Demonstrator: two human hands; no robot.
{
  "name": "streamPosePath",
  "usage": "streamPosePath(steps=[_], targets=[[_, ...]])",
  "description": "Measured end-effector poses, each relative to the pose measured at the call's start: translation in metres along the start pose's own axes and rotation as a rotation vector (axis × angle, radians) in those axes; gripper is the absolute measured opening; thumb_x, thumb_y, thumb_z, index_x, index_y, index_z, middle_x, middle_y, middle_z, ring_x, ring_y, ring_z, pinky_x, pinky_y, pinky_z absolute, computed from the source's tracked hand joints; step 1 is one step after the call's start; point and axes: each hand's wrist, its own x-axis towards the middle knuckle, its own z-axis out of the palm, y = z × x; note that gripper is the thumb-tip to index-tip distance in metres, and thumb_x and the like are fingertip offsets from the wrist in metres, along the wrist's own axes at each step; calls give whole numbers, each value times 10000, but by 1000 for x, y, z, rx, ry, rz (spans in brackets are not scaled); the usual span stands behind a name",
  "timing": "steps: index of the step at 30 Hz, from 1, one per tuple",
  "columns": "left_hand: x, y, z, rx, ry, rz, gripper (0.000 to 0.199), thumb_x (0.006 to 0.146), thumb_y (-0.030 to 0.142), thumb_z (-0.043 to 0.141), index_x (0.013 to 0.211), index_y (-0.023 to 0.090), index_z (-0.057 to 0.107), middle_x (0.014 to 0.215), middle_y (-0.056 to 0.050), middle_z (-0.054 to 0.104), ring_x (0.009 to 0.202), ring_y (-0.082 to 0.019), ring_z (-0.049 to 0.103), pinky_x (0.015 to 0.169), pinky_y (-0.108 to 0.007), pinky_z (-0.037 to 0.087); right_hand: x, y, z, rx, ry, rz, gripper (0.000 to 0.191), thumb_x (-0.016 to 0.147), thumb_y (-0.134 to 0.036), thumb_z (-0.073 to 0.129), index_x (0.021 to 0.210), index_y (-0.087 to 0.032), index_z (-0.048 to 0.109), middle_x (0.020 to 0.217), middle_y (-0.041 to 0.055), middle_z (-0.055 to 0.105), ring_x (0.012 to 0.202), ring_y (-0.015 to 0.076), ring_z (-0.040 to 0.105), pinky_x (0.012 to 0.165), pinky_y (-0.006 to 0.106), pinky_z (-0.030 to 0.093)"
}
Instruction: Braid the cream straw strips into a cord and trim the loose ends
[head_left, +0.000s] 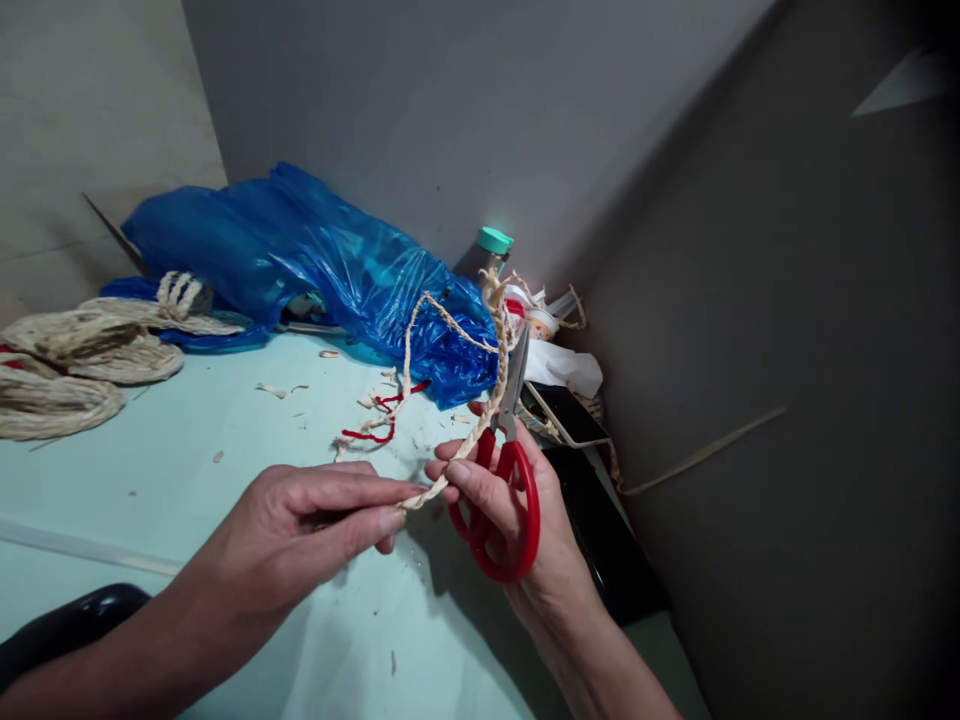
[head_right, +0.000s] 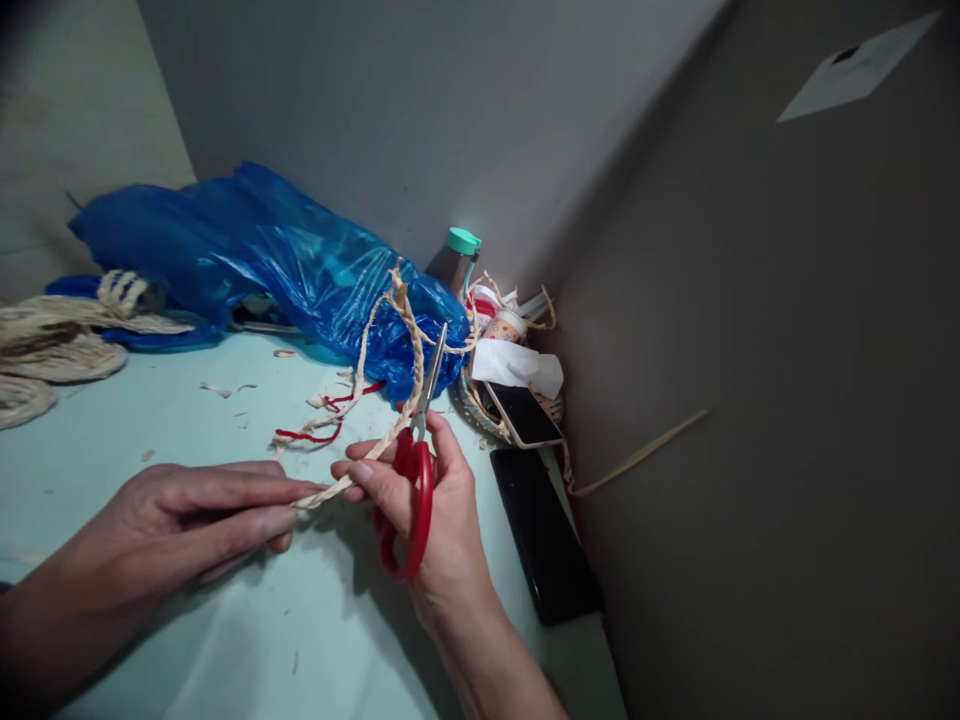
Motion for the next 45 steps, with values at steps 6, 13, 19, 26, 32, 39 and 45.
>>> streamPosePath(steps=[6, 13, 19, 26, 32, 39, 45], targets=[[2, 4, 1, -286, 26, -169, 191, 796, 382, 755, 940, 290, 841, 644, 0, 672, 508, -86, 411, 453, -188, 331, 5, -6, -10, -203, 102, -84, 502, 734, -397, 844, 1112, -219, 565, 816, -9, 697, 604, 118, 646, 491, 192, 496], [4, 4, -5, -358, 183, -198, 198, 783, 387, 791, 929, 257, 826, 683, -7, 691, 555, -92, 406, 488, -171, 361, -11, -25, -26, -1008, -46, -580, 189, 843, -237, 689, 1015, -239, 611, 724, -34, 581, 587, 111, 522, 538, 222, 433], [1, 7, -4, -201, 287, -63, 133, 773, 376, 785, 863, 294, 838, 712, 7, 689, 553, -109, 456, 474, -196, 394, -18, -24, -18, -1373, -215, -740, 198, 795, -161, 557, 984, -193, 604, 771, 29, 628, 660, 172, 595, 540, 258, 454], [-1, 12, -2, -60, 425, -38, 87, 704, 333, 822, 787, 319, 843, 914, -15, 787, 842, -223, 654, 718, -265, 555, -16, -23, -20, -1431, -199, -806, 313, 772, -136, 526, 1055, -171, 653, 744, 26, 667, 562, 150, 576, 497, 246, 460], [0, 4, -4, -137, 395, -77, 149, 724, 394, 812, 844, 315, 848, 822, -24, 746, 732, -194, 610, 537, -234, 486, -16, -17, -22, -1495, -178, -891, 287, 838, -121, 519, 1087, -144, 659, 738, 42, 675, 559, 154, 600, 505, 257, 464], [1, 2, -6, -198, 353, -108, 191, 729, 421, 818, 895, 329, 846, 838, -11, 725, 674, -146, 535, 524, -208, 437, -15, -14, -23, -1540, -162, -903, 237, 870, -113, 505, 1050, -149, 655, 721, 42, 667, 566, 165, 619, 513, 270, 449], [5, 4, -6, -149, 343, -98, 175, 742, 428, 804, 884, 334, 845, 801, -6, 717, 637, -144, 519, 525, -223, 429, -16, -15, -20, -1557, -138, -959, 229, 858, -97, 484, 993, -155, 659, 666, 27, 641, 518, 155, 586, 484, 259, 426]])
